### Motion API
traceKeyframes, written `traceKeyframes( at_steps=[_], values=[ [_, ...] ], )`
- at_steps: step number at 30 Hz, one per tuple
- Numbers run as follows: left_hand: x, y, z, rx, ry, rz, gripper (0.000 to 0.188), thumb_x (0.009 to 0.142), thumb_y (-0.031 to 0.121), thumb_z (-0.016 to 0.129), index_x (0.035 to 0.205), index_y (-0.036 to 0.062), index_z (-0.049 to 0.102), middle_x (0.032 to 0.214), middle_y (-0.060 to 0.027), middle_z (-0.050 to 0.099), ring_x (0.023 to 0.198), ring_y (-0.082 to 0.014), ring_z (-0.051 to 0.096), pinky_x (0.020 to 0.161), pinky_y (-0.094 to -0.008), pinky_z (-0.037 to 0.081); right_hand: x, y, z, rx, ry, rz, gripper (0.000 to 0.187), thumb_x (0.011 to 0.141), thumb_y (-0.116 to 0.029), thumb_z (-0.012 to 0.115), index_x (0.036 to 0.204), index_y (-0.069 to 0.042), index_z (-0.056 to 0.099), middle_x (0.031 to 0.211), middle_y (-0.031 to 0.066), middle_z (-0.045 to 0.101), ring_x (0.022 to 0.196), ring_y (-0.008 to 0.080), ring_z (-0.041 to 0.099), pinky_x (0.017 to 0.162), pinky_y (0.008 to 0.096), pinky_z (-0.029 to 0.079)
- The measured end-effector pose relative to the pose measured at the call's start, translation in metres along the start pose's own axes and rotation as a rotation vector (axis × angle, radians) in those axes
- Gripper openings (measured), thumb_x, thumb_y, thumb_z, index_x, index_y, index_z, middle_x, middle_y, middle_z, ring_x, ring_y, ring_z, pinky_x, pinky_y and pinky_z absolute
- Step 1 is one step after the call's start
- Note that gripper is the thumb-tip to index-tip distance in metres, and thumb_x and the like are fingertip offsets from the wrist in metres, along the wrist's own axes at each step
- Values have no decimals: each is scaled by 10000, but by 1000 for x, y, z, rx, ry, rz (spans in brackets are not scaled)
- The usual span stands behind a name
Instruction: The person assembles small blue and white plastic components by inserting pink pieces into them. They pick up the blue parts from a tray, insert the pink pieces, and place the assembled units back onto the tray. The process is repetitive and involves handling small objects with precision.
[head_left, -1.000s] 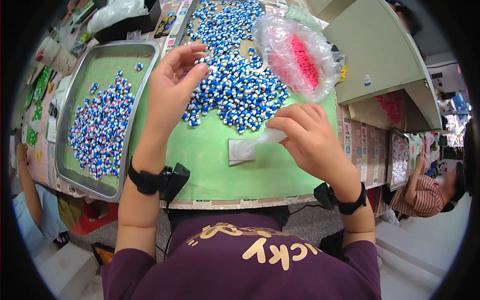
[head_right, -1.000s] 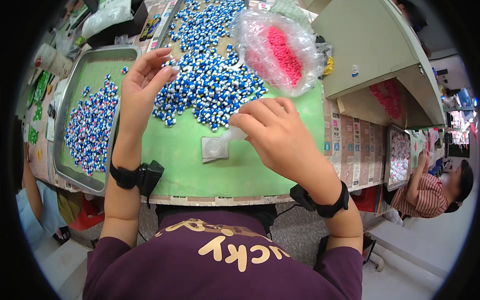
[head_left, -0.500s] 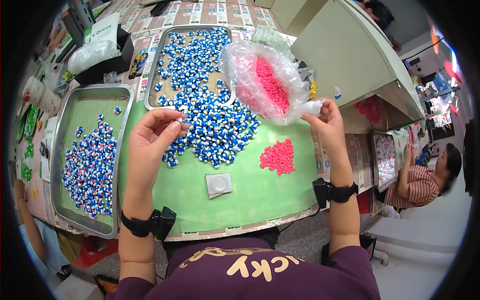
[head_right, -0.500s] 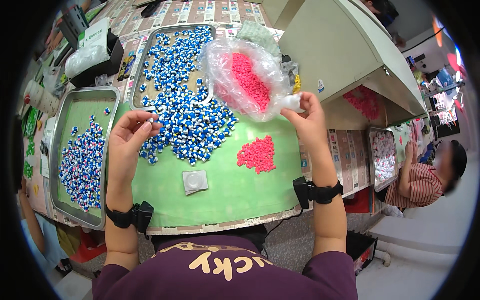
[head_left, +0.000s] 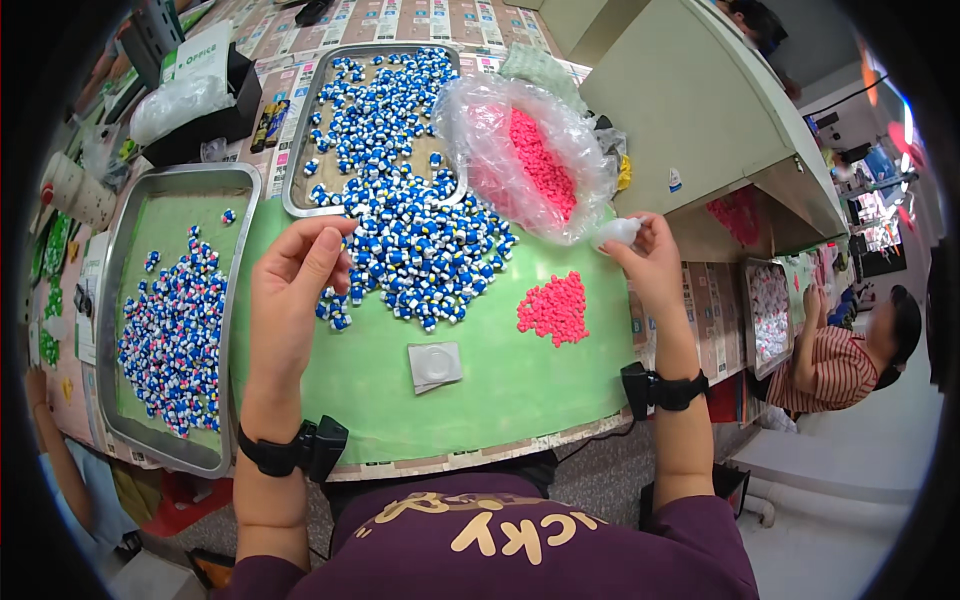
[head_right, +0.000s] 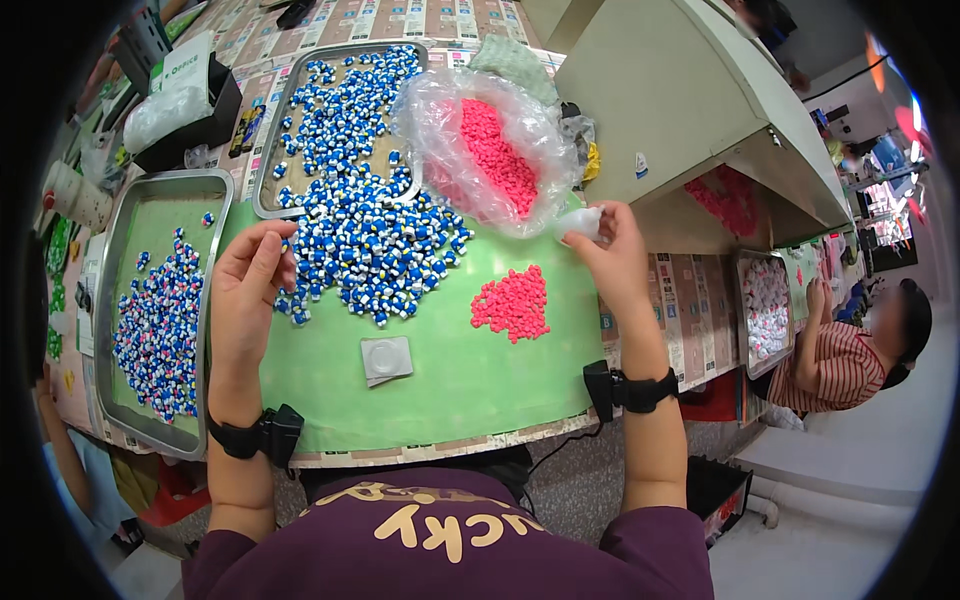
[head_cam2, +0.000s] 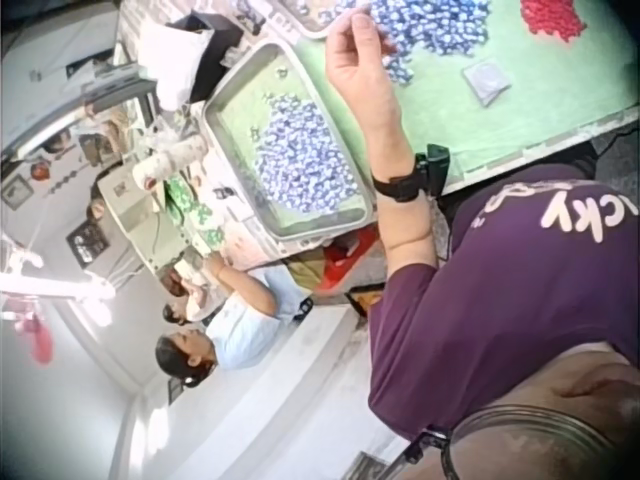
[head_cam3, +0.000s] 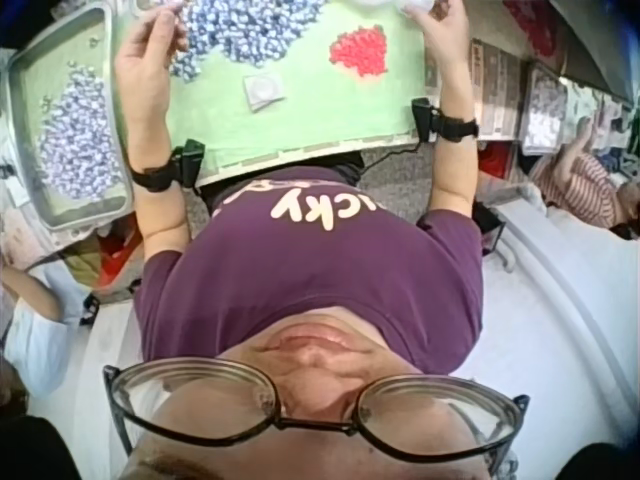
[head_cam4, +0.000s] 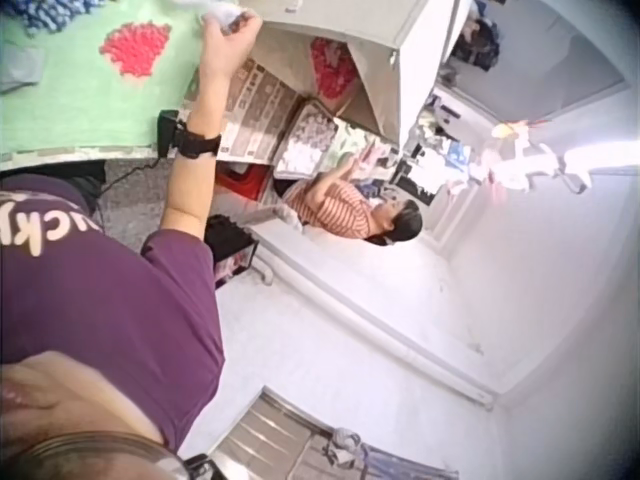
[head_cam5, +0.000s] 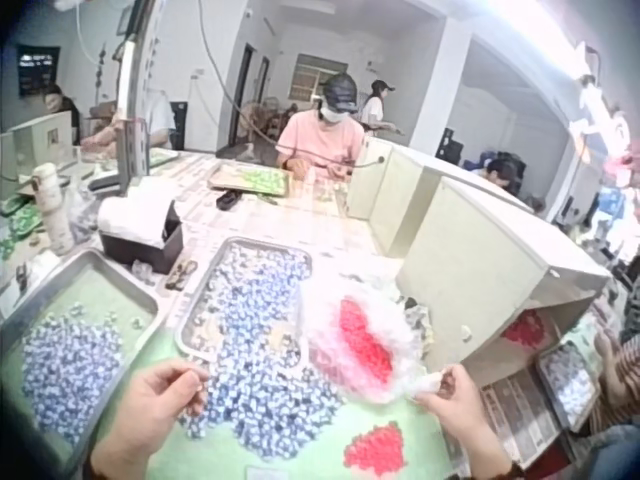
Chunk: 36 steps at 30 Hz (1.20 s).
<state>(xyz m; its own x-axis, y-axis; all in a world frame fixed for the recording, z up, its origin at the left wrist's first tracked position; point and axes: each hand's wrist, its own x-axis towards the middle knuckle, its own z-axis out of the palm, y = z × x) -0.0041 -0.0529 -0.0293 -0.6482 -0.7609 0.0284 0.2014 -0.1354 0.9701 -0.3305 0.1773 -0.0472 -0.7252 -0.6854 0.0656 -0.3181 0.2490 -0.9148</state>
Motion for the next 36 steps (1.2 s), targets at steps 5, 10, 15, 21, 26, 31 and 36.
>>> traceKeyframes(
  at_steps=[5, 10, 15, 21, 26, 31, 36],
  values=[
    [-4, 7, 10, 54, 36, 15, 239, 941, 163, 618, 1122, 6, 633, 832, -24, 634, 704, -75, 575, 652, -211, 461, 10, 0, 8, -25, 34, -18, 420, 800, -10, 708, 1154, 5, 483, 1098, 121, 614, 1011, 193, 608, 870, 316, 503],
    [-10, 2, -1, 36, -37, -55, 229, 942, 158, 611, 1112, 6, 633, 829, -23, 632, 707, -74, 576, 645, -214, 461, -14, -15, 14, -441, 265, -203, 401, 808, -37, 703, 1144, 19, 490, 1041, 142, 613, 947, 258, 622, 841, 352, 502],
    [-9, 0, -4, 39, -73, -120, 216, 965, 145, 560, 1125, 8, 608, 828, -16, 608, 687, -66, 549, 638, -205, 447, -50, -73, 41, -502, -151, -383, 229, 767, 27, 658, 969, -10, 558, 886, 132, 610, 857, 300, 613, 777, 380, 479],
    [-13, 2, 3, -1, -69, -54, 217, 952, 122, 569, 1135, 14, 607, 931, -43, 623, 748, -73, 563, 680, -218, 465, -48, -71, 76, -559, -493, -533, 147, 734, 61, 578, 784, -48, 492, 745, 98, 563, 733, 322, 550, 679, 410, 431],
    [-13, 5, 4, -83, -43, -110, 223, 936, 89, 589, 1144, 11, 604, 1000, -68, 636, 826, -101, 614, 757, -253, 515, -42, -65, 80, -601, -554, -578, 138, 740, 23, 584, 778, -53, 475, 732, 97, 553, 718, 312, 545, 668, 405, 421],
    [-14, -1, 4, -42, -124, -28, 177, 929, 73, 593, 1092, 19, 635, 1003, -53, 652, 827, -99, 622, 746, -247, 514, -35, -61, 83, -553, -546, -571, 153, 733, 57, 566, 793, -45, 470, 741, 116, 534, 716, 318, 537, 656, 402, 427],
    [-15, 0, 7, -23, -167, -60, 153, 911, 42, 607, 1053, 17, 661, 1017, -45, 661, 853, -100, 626, 760, -249, 513, -28, -69, 71, -342, -498, -407, 177, 775, 131, 529, 827, -23, 459, 774, 109, 522, 728, 263, 533, 671, 332, 455]
  ],
)
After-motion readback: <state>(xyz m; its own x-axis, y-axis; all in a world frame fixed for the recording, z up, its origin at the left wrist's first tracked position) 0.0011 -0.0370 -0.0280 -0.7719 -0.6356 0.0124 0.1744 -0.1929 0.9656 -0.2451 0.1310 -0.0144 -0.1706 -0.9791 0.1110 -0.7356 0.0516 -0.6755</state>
